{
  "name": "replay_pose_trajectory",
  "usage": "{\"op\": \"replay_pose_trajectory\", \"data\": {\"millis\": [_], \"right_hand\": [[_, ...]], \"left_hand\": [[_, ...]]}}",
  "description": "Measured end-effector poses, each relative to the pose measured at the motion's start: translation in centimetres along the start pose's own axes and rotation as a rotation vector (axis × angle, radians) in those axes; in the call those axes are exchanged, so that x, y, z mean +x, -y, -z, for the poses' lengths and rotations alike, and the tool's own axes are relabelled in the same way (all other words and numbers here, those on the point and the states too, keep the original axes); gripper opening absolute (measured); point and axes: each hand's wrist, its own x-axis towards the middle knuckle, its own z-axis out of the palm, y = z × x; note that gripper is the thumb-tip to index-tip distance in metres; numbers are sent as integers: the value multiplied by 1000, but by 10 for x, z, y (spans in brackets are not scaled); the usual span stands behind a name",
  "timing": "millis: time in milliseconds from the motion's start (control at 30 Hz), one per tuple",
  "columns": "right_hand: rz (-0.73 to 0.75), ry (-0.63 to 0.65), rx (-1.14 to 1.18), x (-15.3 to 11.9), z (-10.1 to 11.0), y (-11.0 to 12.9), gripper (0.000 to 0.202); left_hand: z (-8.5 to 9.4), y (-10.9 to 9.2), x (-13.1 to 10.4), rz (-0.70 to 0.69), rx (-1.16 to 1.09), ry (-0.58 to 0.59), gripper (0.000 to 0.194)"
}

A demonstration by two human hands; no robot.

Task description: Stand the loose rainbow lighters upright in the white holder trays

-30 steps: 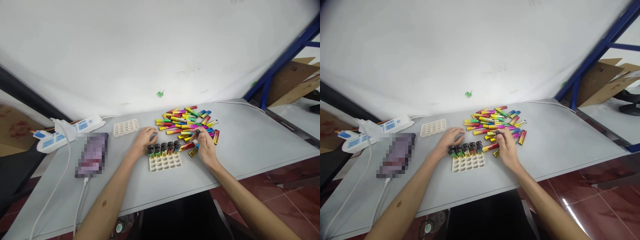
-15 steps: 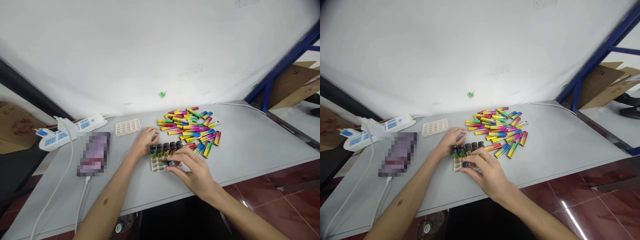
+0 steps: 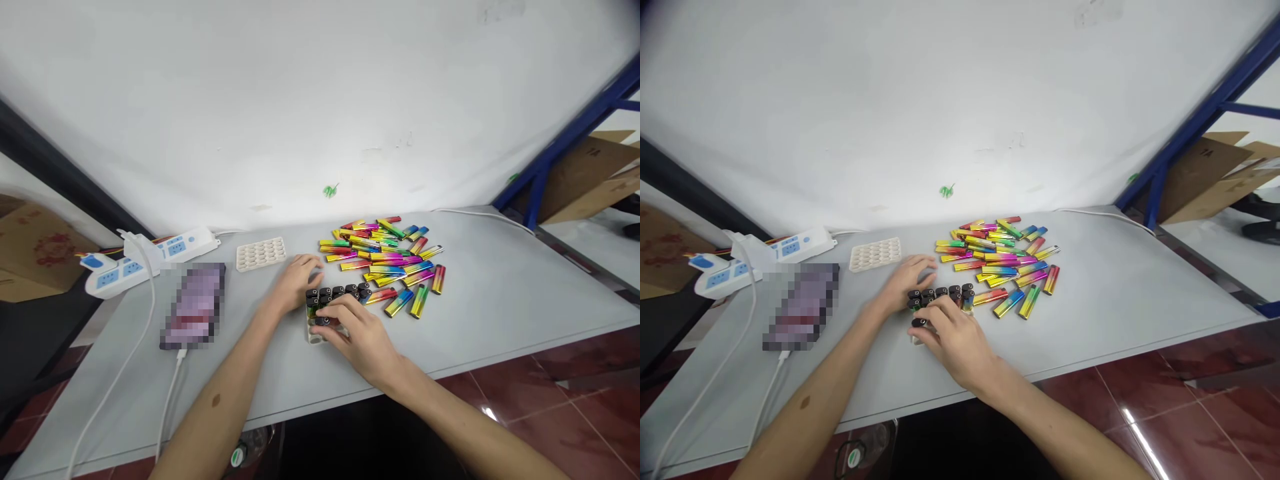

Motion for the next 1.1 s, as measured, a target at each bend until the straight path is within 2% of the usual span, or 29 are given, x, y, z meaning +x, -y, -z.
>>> {"op": "replay_pose_trajectory", "data": {"millis": [433, 567, 1100], "right_hand": [[-1, 59, -74, 2, -3, 2, 21], [-31, 40, -105, 2, -6, 1, 19], [3, 65, -240, 2, -5, 1, 15]], "left_hand": [[-4, 6, 1, -10, 8, 5, 22], [-4, 6, 0, -10, 18, 9, 22], [-1, 2, 0, -13, 33, 5, 20]]}}
